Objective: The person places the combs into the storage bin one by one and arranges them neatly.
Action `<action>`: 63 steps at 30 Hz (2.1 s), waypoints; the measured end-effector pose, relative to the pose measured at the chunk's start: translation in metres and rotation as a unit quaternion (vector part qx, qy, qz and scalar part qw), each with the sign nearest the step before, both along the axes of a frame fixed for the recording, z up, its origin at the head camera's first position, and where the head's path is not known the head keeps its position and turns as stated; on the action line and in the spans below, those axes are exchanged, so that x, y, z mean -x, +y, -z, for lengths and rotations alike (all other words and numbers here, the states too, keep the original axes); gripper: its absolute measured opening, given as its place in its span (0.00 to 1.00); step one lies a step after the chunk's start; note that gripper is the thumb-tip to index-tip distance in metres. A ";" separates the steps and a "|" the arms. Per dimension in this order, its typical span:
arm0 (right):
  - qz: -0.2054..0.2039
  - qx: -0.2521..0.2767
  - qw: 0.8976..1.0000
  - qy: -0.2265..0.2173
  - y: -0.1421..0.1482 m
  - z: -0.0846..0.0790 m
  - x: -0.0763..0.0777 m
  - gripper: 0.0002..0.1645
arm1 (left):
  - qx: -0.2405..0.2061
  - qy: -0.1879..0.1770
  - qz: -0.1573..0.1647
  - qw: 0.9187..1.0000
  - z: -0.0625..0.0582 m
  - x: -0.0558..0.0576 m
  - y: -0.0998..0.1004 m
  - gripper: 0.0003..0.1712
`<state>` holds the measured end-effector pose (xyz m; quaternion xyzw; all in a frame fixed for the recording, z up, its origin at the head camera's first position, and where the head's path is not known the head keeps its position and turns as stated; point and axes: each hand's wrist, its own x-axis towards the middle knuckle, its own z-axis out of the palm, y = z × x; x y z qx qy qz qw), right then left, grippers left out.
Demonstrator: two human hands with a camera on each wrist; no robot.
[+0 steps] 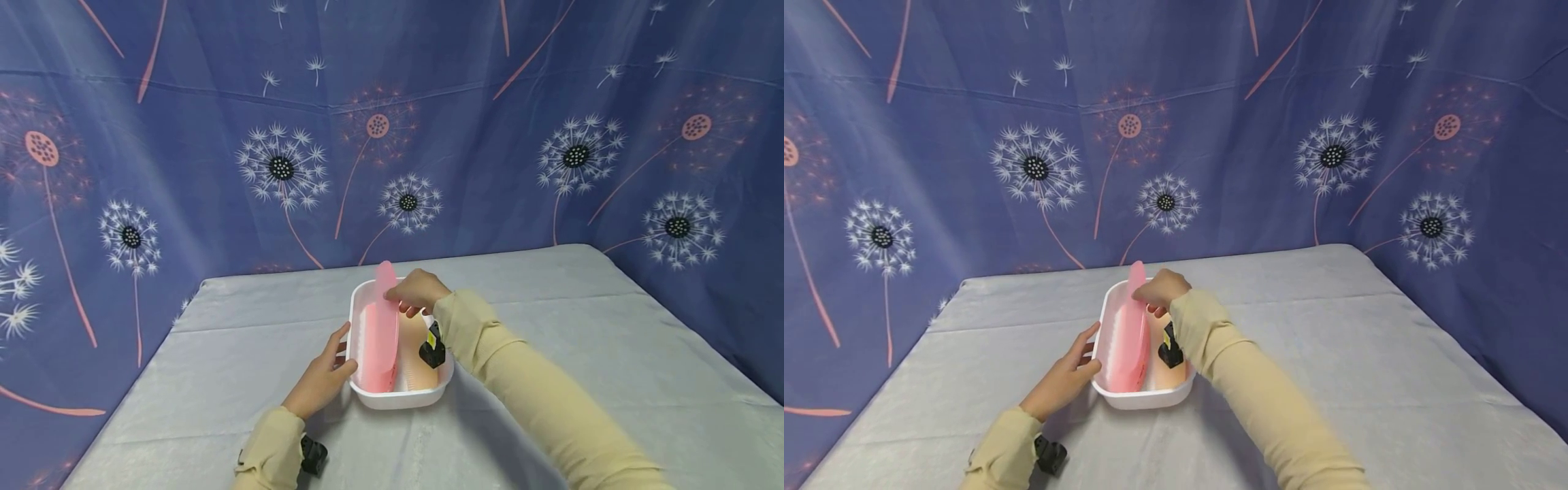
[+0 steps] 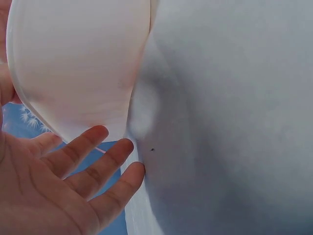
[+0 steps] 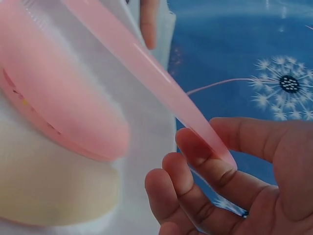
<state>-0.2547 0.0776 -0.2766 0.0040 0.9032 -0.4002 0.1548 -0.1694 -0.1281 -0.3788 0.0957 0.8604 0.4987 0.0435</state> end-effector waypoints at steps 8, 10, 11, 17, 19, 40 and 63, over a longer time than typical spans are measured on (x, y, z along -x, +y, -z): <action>-0.001 -0.016 1.000 -0.020 -0.016 0.019 0.002 0.15 | -0.005 0.003 0.003 1.000 -0.001 0.000 -0.001 0.42; -0.001 -0.013 1.000 -0.027 -0.018 0.023 0.002 0.15 | -0.006 0.006 0.004 1.000 -0.001 0.000 -0.001 0.42; -0.002 -0.013 0.999 -0.030 -0.019 0.025 0.002 0.15 | -0.007 0.007 0.004 1.000 -0.001 0.000 -0.001 0.42; -0.009 -0.011 0.999 -0.035 -0.023 0.034 0.004 0.14 | -0.007 0.007 0.004 1.000 0.000 0.000 -0.001 0.42; -0.010 -0.004 0.999 -0.041 -0.024 0.037 0.005 0.14 | -0.006 0.007 0.005 1.000 -0.001 0.000 0.000 0.42; -0.039 -0.115 0.993 -0.012 -0.036 0.036 0.008 0.15 | -0.001 0.019 0.009 1.000 0.004 0.000 0.001 0.43; -0.057 -0.184 0.981 0.034 -0.009 0.028 0.011 0.30 | 0.003 0.015 0.004 1.000 0.001 0.001 0.000 0.41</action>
